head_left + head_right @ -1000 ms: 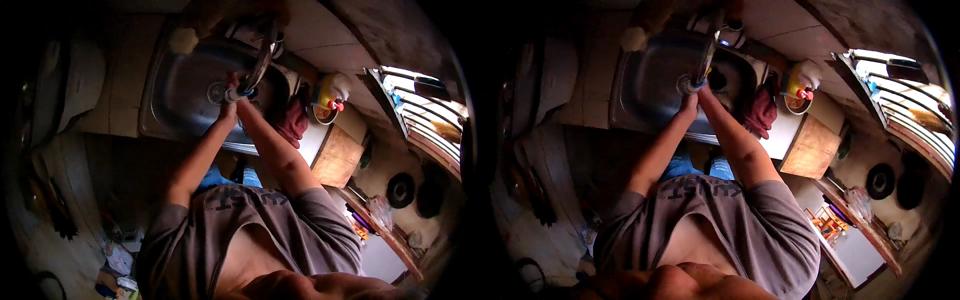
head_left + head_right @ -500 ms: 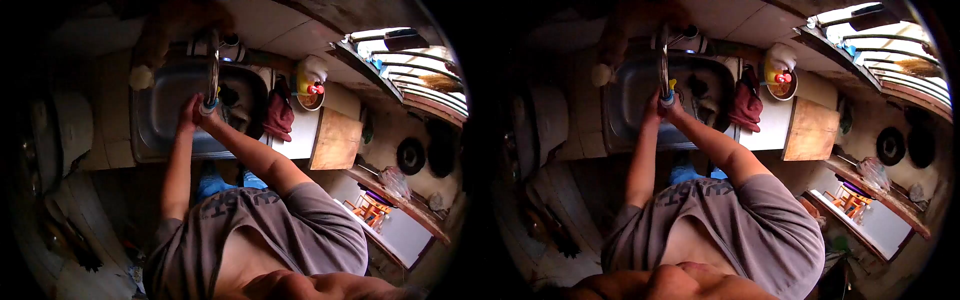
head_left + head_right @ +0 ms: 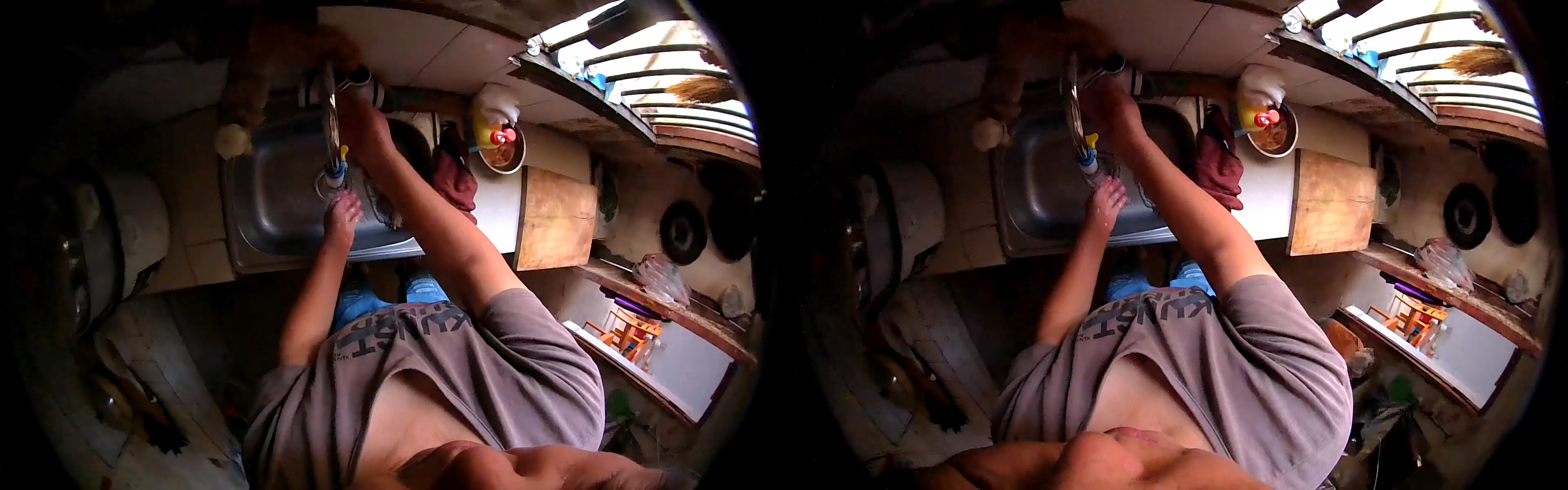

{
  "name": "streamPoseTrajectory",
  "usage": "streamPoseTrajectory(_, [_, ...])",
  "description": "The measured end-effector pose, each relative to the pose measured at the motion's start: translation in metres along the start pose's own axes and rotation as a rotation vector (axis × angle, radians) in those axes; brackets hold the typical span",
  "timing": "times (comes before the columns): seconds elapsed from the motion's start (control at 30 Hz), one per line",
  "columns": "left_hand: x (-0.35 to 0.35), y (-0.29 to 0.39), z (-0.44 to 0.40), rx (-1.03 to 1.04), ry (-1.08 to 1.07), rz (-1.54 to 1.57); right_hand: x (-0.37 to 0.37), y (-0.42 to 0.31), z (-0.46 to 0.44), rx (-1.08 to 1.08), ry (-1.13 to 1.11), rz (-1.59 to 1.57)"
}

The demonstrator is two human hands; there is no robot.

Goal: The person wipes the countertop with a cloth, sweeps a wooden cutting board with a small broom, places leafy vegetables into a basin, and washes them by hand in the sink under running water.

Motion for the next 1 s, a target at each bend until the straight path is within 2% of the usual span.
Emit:
streamPoseTrajectory(0.07, [0.008,0.000,0.018,-0.016,0.045,0.011,0.014,-0.006,-0.003,0.239,0.283,-1.182])
streamPoseTrajectory(0.17, [0.005,-0.008,0.030,-0.067,0.054,-0.074,0.009,0.006,0.005,0.240,0.281,-1.252])
streamPoseTrajectory(0.27, [0.012,-0.007,0.043,-0.026,0.002,-0.230,-0.006,0.033,0.022,0.193,0.194,-1.415])
streamPoseTrajectory(0.33, [0.032,0.001,0.055,0.060,-0.070,-0.369,-0.024,0.009,0.026,0.129,0.172,-1.443])
streamPoseTrajectory(0.4, [0.059,0.007,0.065,0.136,-0.092,-0.432,-0.026,-0.003,0.061,0.280,0.330,-1.083])
streamPoseTrajectory(0.47, [0.091,0.018,0.077,0.217,-0.100,-0.490,-0.025,-0.009,0.090,0.287,0.211,-0.782])
streamPoseTrajectory(0.53, [0.137,0.043,0.102,0.486,-0.149,-0.672,-0.021,-0.033,0.117,0.203,0.099,-0.287])
streamPoseTrajectory(0.57, [0.154,0.047,0.113,0.491,-0.160,-0.676,-0.013,-0.062,0.131,0.192,0.046,-0.155])
streamPoseTrajectory(0.6, [0.184,0.060,0.136,0.662,-0.216,-0.851,-0.003,-0.100,0.143,0.182,-0.005,-0.024])
streamPoseTrajectory(0.63, [0.212,0.067,0.159,0.835,-0.273,-1.025,0.003,-0.137,0.153,0.038,-0.003,0.129])
streamPoseTrajectory(0.67, [0.220,0.064,0.171,0.841,-0.286,-1.031,0.007,-0.169,0.164,-0.107,0.002,0.282])
streamPoseTrajectory(0.7, [0.231,0.062,0.191,0.947,-0.352,-1.045,0.012,-0.203,0.174,-0.342,-0.003,0.366])
streamPoseTrajectory(0.73, [0.247,0.061,0.210,1.054,-0.422,-1.055,0.016,-0.235,0.186,-0.466,-0.041,0.420])
streamPoseTrajectory(0.77, [0.247,0.057,0.207,1.080,-0.459,-1.098,0.016,-0.228,0.197,-0.546,-0.055,0.499])
streamPoseTrajectory(0.8, [0.220,0.044,0.171,0.932,-0.416,-1.247,0.014,-0.203,0.208,-0.616,-0.068,0.578])
streamPoseTrajectory(0.83, [0.170,0.022,0.110,0.633,-0.335,-1.482,0.004,-0.148,0.203,-0.409,-0.098,0.659])
streamPoseTrajectory(0.87, [0.120,0.003,0.066,0.299,-0.301,-1.756,-0.010,-0.071,0.206,-0.088,-0.214,0.739])
streamPoseTrajectory(0.9, [0.131,-0.001,0.089,0.181,-0.345,-2.078,-0.018,-0.054,0.219,0.001,-0.327,0.878])
streamPoseTrajectory(0.93, [0.144,-0.004,0.118,0.083,-0.430,-2.390,-0.029,-0.044,0.229,0.093,-0.438,1.023])
streamPoseTrajectory(0.97, [0.169,-0.003,0.125,0.112,-0.442,-2.407,-0.042,-0.071,0.221,0.078,-0.352,1.042])
streamPoseTrajectory(1.0, [0.196,0.012,0.139,0.352,-0.264,-2.081,-0.047,-0.102,0.221,0.075,-0.283,1.051])
Point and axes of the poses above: each hand's wrist, its own z-axis away from the middle knuckle, its own x-axis out of the palm, y = z × x, the point moved 9 cm from there along -z, towards the middle knuckle, and after that the axes turned 10 degrees about -y, right-handed, at the moved point
